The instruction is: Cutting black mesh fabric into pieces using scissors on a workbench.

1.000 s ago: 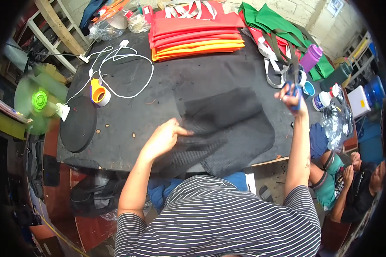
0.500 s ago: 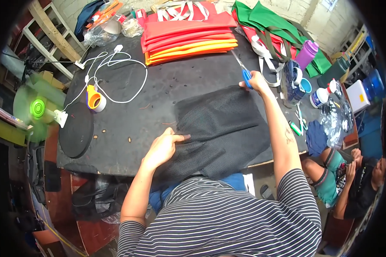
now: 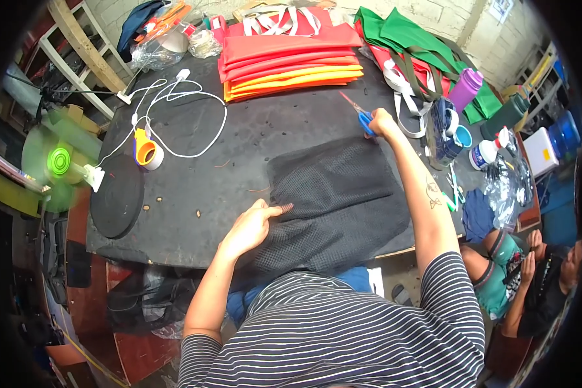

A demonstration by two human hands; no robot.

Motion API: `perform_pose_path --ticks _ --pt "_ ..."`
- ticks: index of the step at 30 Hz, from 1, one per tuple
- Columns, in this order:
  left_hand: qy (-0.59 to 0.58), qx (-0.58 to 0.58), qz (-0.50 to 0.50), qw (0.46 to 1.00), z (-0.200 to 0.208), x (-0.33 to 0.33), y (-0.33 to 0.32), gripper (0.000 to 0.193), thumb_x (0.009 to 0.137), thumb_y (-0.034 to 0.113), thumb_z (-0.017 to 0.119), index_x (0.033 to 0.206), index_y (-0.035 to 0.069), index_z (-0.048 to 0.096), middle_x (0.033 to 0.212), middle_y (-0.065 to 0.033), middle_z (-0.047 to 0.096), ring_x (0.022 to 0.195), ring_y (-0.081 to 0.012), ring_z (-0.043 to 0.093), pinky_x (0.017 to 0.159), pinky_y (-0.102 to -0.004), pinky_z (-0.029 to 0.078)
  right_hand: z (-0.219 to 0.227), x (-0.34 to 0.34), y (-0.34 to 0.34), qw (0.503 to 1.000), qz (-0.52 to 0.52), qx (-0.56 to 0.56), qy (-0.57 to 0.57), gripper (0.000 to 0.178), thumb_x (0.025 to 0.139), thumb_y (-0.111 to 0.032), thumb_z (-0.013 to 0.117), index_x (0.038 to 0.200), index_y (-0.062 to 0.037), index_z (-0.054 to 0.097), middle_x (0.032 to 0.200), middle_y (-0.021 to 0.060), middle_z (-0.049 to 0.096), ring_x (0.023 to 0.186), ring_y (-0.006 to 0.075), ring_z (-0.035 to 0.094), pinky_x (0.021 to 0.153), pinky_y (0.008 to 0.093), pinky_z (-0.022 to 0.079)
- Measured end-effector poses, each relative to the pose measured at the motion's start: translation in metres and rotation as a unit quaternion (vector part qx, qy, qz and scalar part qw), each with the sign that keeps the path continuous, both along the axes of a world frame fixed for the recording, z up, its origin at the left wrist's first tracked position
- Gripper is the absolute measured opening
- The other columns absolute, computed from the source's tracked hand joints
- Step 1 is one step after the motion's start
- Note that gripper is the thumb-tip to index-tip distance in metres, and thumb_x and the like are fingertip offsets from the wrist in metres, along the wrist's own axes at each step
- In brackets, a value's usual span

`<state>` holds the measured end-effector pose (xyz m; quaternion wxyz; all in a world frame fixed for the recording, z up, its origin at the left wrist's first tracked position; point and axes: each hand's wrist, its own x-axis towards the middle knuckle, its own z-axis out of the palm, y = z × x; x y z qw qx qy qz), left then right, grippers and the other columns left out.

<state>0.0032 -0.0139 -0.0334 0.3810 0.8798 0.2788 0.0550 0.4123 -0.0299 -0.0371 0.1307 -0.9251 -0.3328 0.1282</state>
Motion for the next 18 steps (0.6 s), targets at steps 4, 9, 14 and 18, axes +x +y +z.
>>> perform_pose_path --ticks 4,9,14,18 --pt "-0.010 -0.018 -0.017 1.000 0.002 0.000 0.002 0.041 0.081 -0.004 0.041 0.110 0.013 0.063 0.078 -0.0116 0.046 0.073 -0.0231 0.049 0.076 -0.0301 0.042 0.010 0.007 -0.002 0.977 0.006 0.213 0.013 0.031 0.046 -0.009 0.077 0.070 -0.0062 0.057 0.064 0.0036 0.060 0.060 0.0140 0.056 0.057 0.0304 0.045" --pt "-0.037 -0.035 0.010 0.999 -0.001 -0.004 0.006 0.041 0.079 -0.006 0.040 0.108 0.011 0.064 0.081 -0.0127 0.049 0.074 -0.0236 0.050 0.079 -0.0296 0.042 0.075 -0.018 -0.018 0.850 0.124 0.439 0.264 0.028 0.057 -0.003 0.074 0.080 -0.0039 0.057 0.071 0.0035 0.062 0.062 0.0131 0.059 0.058 0.0258 0.047" --pt "-0.115 0.053 0.172 0.977 0.015 -0.003 -0.001 0.040 0.077 -0.007 0.041 0.106 0.009 0.065 0.085 -0.0143 0.047 0.081 -0.0263 0.052 0.078 -0.0298 0.043 0.105 -0.018 -0.096 0.792 0.221 0.498 0.276 0.024 0.063 -0.007 0.071 0.081 -0.0029 0.055 0.077 0.0019 0.056 0.072 0.0113 0.052 0.069 0.0241 0.041" --pt "-0.170 -0.023 0.097 0.980 0.002 -0.009 0.006 0.033 0.080 -0.004 0.044 0.105 0.004 0.064 0.086 -0.0068 0.049 0.077 -0.0182 0.049 0.075 -0.0246 0.041 0.050 -0.005 -0.189 0.793 0.185 0.488 0.313 0.026 0.060 -0.001 0.067 0.074 -0.0070 0.046 0.070 0.0063 0.057 0.072 0.0178 0.057 0.081 0.0384 0.046"
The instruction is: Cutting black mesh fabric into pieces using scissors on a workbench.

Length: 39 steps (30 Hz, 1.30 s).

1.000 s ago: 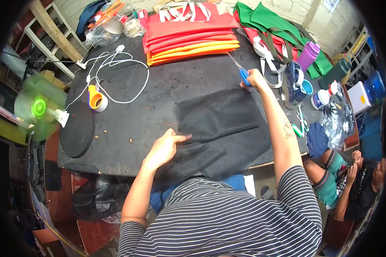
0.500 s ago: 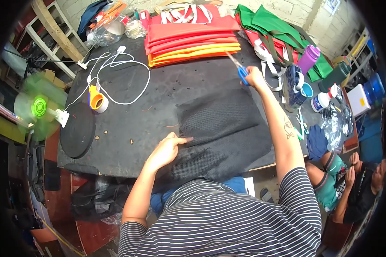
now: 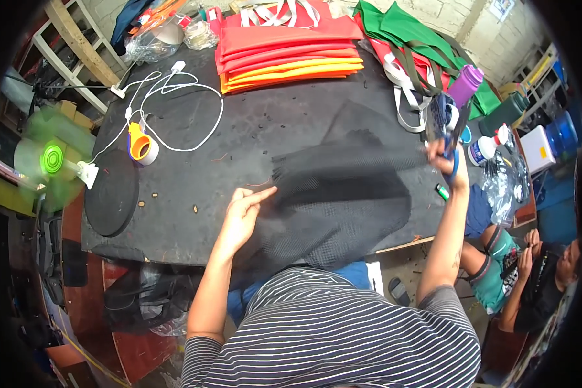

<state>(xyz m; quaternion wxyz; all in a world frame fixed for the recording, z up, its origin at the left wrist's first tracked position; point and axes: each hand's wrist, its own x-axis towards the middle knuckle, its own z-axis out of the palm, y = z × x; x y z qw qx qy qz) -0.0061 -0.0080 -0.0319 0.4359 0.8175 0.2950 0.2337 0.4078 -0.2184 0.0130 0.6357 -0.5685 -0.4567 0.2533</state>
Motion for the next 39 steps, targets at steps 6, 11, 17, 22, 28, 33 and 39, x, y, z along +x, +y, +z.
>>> perform_pose_path --ticks 6,11,17,22,28,33,39 --pt "-0.015 -0.345 0.018 0.938 -0.009 -0.001 0.005 0.026 0.091 0.012 0.041 0.113 0.008 0.055 0.073 0.0005 0.055 0.064 -0.0056 0.047 0.060 -0.0189 0.038 -0.044 -0.002 -0.086 0.954 -0.054 -0.294 -0.019 0.031 0.061 0.004 0.070 0.080 -0.0078 0.048 0.076 0.0043 0.061 0.075 0.0127 0.058 0.069 0.0272 0.050" --pt "0.020 -0.380 0.022 0.924 -0.039 0.000 0.016 0.018 0.090 0.013 0.047 0.085 0.002 0.061 0.065 -0.0006 0.055 0.058 -0.0082 0.048 0.054 -0.0234 0.041 -0.055 -0.025 -0.047 0.952 -0.236 -0.190 0.039 0.025 0.070 -0.005 0.070 0.085 -0.0049 0.051 0.072 0.0013 0.054 0.066 0.0119 0.058 0.057 0.0251 0.051" --pt "0.043 -0.229 0.033 0.972 -0.034 0.002 0.012 0.015 0.084 0.011 0.055 0.074 0.001 0.054 0.059 0.0019 0.050 0.052 -0.0067 0.043 0.050 -0.0244 0.037 -0.063 -0.110 0.043 0.967 -0.100 -0.163 0.166 0.021 0.082 -0.022 0.064 0.086 -0.0050 0.052 0.074 0.0073 0.062 0.063 0.0155 0.062 0.061 0.0264 0.049" --pt "-0.032 -0.290 0.007 0.957 -0.025 0.010 0.008 0.015 0.089 0.013 0.052 0.075 0.006 0.054 0.065 0.0063 0.047 0.058 -0.0026 0.039 0.053 -0.0184 0.031 -0.095 -0.102 0.076 0.988 -0.105 -0.068 0.092 0.019 0.080 -0.013 0.066 0.084 -0.0019 0.051 0.077 0.0061 0.061 0.069 0.0106 0.059 0.071 0.0246 0.049" --pt "-0.083 -0.359 0.020 0.929 -0.028 0.015 0.002 0.012 0.088 0.014 0.055 0.080 0.006 0.057 0.067 0.0035 0.052 0.057 -0.0031 0.040 0.052 -0.0184 0.032 -0.058 -0.116 0.072 0.986 -0.073 -0.049 0.144 0.016 0.083 -0.018 0.062 0.085 -0.0046 0.053 0.077 0.0034 0.059 0.068 0.0118 0.059 0.070 0.0249 0.047" --pt "-0.086 -0.383 0.049 0.918 -0.032 0.015 0.002 0.009 0.086 0.011 0.054 0.080 0.006 0.057 0.068 0.0007 0.055 0.056 -0.0040 0.042 0.051 -0.0186 0.033 -0.025 -0.175 0.035 0.927 0.208 -0.262 0.172 0.056 0.079 -0.056 0.056 0.083 -0.0010 0.056 0.063 0.0057 0.056 0.052 0.0155 0.057 0.057 0.0247 0.044" --pt "-0.068 -0.407 0.039 0.910 -0.026 0.016 0.006 0.010 0.085 0.012 0.056 0.080 0.004 0.060 0.068 0.0004 0.056 0.057 -0.0053 0.046 0.052 -0.0183 0.035 -0.045 -0.214 0.016 0.803 0.324 -0.387 0.318 0.043 0.085 -0.043 0.056 0.078 -0.0004 0.056 0.062 0.0044 0.055 0.050 0.0148 0.056 0.050 0.0247 0.047"
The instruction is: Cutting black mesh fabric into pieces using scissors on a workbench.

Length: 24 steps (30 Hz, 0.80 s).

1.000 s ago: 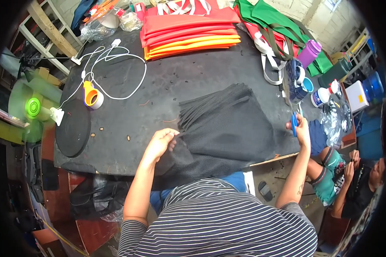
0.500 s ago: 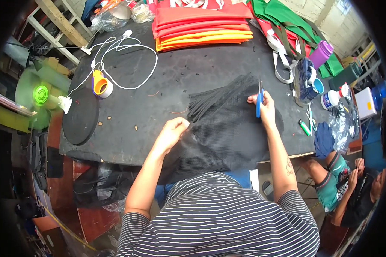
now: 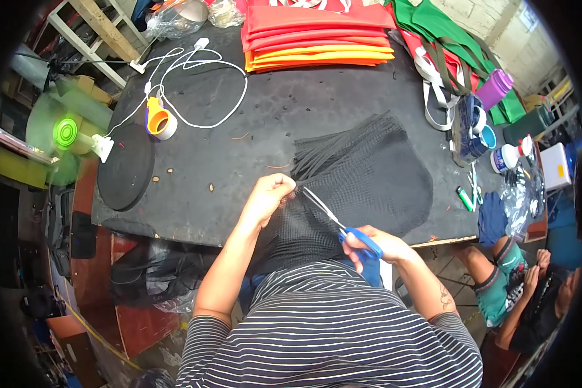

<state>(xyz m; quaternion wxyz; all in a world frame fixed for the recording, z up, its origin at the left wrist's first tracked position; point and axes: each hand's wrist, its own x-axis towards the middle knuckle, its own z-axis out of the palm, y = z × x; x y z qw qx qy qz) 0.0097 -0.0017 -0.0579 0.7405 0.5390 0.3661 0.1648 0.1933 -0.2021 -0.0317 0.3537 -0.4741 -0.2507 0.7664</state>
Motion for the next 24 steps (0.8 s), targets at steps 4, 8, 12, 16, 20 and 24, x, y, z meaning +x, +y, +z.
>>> perform_pose_path --ticks 4,8,12,16,20,24 --pt "0.008 0.002 -0.004 1.000 0.006 -0.001 -0.002 0.010 0.084 0.013 0.057 0.081 0.004 0.061 0.068 0.0008 0.056 0.058 -0.0050 0.047 0.052 -0.0183 0.035 -0.001 -0.008 0.007 1.000 -0.017 -0.002 0.007 0.043 0.084 -0.043 0.059 0.074 -0.0020 0.053 0.058 0.0020 0.052 0.046 0.0107 0.053 0.045 0.0238 0.049" --pt "0.006 0.000 0.000 1.000 0.001 -0.002 -0.002 0.011 0.084 0.014 0.058 0.082 0.004 0.062 0.068 0.0013 0.056 0.059 -0.0046 0.048 0.053 -0.0181 0.036 -0.003 -0.016 0.012 0.999 -0.042 0.003 -0.007 0.042 0.083 -0.043 0.059 0.074 -0.0021 0.053 0.057 0.0023 0.053 0.046 0.0105 0.053 0.045 0.0237 0.049" --pt "0.001 -0.012 -0.008 1.000 0.005 -0.002 -0.004 0.012 0.084 0.015 0.058 0.084 0.004 0.063 0.069 0.0015 0.057 0.060 -0.0045 0.049 0.053 -0.0179 0.036 -0.002 -0.022 0.018 0.999 -0.051 0.010 -0.001 0.041 0.084 -0.042 0.059 0.074 -0.0025 0.053 0.056 0.0026 0.053 0.045 0.0106 0.053 0.043 0.0238 0.048" --pt "-0.004 -0.013 -0.006 1.000 0.004 -0.002 -0.004 0.012 0.084 0.015 0.058 0.084 0.004 0.063 0.070 0.0017 0.057 0.061 -0.0046 0.049 0.054 -0.0179 0.037 -0.002 -0.024 0.021 0.999 -0.047 -0.001 -0.012 0.039 0.087 -0.039 0.056 0.076 -0.0017 0.053 0.057 0.0034 0.055 0.047 0.0139 0.057 0.062 0.0268 0.050" --pt "-0.007 -0.020 -0.010 1.000 0.004 -0.003 -0.003 0.013 0.084 0.016 0.058 0.084 0.004 0.064 0.070 0.0018 0.057 0.061 -0.0046 0.049 0.054 -0.0178 0.037 -0.003 -0.030 0.021 0.997 -0.077 0.001 -0.019 0.038 0.087 -0.037 0.056 0.074 -0.0020 0.052 0.054 0.0029 0.054 0.044 0.0128 0.055 0.062 0.0264 0.051" --pt "-0.018 -0.021 -0.006 1.000 0.009 -0.002 -0.005 0.012 0.084 0.014 0.058 0.083 0.004 0.063 0.069 0.0014 0.057 0.059 -0.0048 0.048 0.052 -0.0182 0.036 -0.004 -0.033 0.021 0.995 -0.100 0.005 -0.016 0.037 0.083 -0.037 0.062 0.072 -0.0030 0.053 0.056 0.0021 0.053 0.043 0.0091 0.053 0.037 0.0207 0.045"
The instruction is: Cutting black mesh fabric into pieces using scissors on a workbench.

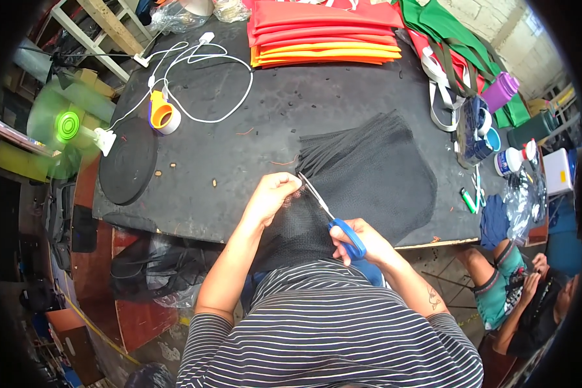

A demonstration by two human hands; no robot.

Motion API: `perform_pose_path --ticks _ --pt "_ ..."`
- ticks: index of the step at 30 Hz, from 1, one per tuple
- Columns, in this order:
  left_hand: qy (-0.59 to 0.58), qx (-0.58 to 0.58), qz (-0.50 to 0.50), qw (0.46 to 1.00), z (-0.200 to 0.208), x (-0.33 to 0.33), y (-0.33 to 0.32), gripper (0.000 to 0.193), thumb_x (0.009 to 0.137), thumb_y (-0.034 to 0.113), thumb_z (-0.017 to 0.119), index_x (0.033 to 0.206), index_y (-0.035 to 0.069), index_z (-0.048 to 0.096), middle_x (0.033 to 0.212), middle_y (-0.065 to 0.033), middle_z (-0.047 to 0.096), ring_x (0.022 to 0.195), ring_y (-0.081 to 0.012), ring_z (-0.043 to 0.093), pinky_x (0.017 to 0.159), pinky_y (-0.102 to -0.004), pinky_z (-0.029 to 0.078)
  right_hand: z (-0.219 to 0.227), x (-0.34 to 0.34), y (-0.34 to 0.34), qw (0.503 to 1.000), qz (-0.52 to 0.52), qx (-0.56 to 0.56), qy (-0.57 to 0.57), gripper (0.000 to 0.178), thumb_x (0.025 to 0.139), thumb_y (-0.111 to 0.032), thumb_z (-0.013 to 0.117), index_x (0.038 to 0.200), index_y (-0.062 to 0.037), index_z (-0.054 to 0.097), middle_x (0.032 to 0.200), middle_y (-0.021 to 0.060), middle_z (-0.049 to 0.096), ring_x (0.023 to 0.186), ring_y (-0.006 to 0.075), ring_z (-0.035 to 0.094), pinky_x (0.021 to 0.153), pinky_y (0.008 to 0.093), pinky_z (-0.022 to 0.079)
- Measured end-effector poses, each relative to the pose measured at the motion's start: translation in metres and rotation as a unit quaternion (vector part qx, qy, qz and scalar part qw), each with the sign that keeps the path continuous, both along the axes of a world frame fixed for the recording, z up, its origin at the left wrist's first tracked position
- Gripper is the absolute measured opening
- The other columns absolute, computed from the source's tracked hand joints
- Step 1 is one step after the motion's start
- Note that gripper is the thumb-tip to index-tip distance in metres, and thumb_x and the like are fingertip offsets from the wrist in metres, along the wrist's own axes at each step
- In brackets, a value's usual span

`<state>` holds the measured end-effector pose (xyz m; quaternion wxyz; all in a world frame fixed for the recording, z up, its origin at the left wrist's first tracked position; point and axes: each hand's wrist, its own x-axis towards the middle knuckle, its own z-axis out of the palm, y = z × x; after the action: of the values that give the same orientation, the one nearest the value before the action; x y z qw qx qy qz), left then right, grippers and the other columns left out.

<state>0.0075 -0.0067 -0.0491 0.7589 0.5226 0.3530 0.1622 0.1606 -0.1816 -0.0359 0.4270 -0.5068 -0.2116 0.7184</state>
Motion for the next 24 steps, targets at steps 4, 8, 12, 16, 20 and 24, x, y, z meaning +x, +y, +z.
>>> perform_pose_path --ticks 4,8,12,16,20,24 --pt "-0.013 0.003 0.013 1.000 -0.002 -0.001 0.000 0.011 0.084 0.012 0.057 0.081 0.003 0.062 0.068 0.0012 0.057 0.056 -0.0047 0.048 0.050 -0.0185 0.035 0.004 0.000 -0.001 0.999 0.022 0.012 -0.039 0.034 0.084 -0.033 0.061 0.072 -0.0030 0.052 0.053 0.0016 0.053 0.042 0.0096 0.053 0.049 0.0223 0.048" --pt "-0.007 -0.005 0.006 1.000 0.002 -0.003 0.001 0.011 0.085 0.014 0.057 0.080 0.005 0.061 0.067 0.0015 0.056 0.057 -0.0048 0.047 0.052 -0.0187 0.036 0.005 -0.002 -0.002 0.998 0.011 0.032 -0.055 0.034 0.085 -0.034 0.060 0.074 -0.0032 0.051 0.054 0.0013 0.052 0.044 0.0094 0.053 0.061 0.0230 0.050" --pt "-0.022 0.006 0.014 1.000 0.001 -0.004 0.001 0.010 0.084 0.011 0.058 0.077 0.004 0.060 0.066 0.0008 0.057 0.054 -0.0044 0.047 0.049 -0.0187 0.035 0.012 0.003 -0.001 0.998 0.050 0.022 -0.034 0.034 0.085 -0.036 0.059 0.076 -0.0041 0.051 0.056 0.0006 0.052 0.047 0.0086 0.053 0.060 0.0221 0.049" --pt "-0.007 0.019 0.014 1.000 0.006 -0.005 0.000 0.010 0.084 0.011 0.059 0.077 0.004 0.059 0.065 0.0009 0.056 0.054 -0.0043 0.047 0.049 -0.0185 0.035 0.012 0.004 0.001 0.998 0.063 0.003 -0.030 0.035 0.085 -0.037 0.060 0.075 -0.0050 0.051 0.058 -0.0003 0.052 0.049 0.0080 0.053 0.058 0.0216 0.048" --pt "-0.014 0.031 0.017 0.999 0.005 -0.006 -0.001 0.010 0.084 0.012 0.060 0.077 0.005 0.059 0.065 0.0008 0.057 0.054 -0.0041 0.047 0.049 -0.0186 0.035 0.012 0.004 0.000 0.998 0.056 0.001 -0.019 0.034 0.084 -0.035 0.061 0.073 -0.0047 0.051 0.057 -0.0001 0.052 0.046 0.0079 0.052 0.053 0.0210 0.047" --pt "-0.004 0.048 0.017 0.999 0.005 -0.007 -0.001 0.010 0.084 0.012 0.060 0.076 0.005 0.060 0.065 0.0006 0.057 0.055 -0.0042 0.047 0.049 -0.0188 0.035 0.018 0.004 0.003 0.998 0.052 -0.020 -0.021 0.031 0.084 -0.031 0.062 0.072 -0.0043 0.052 0.056 0.0002 0.052 0.043 0.0072 0.051 0.045 0.0194 0.045"
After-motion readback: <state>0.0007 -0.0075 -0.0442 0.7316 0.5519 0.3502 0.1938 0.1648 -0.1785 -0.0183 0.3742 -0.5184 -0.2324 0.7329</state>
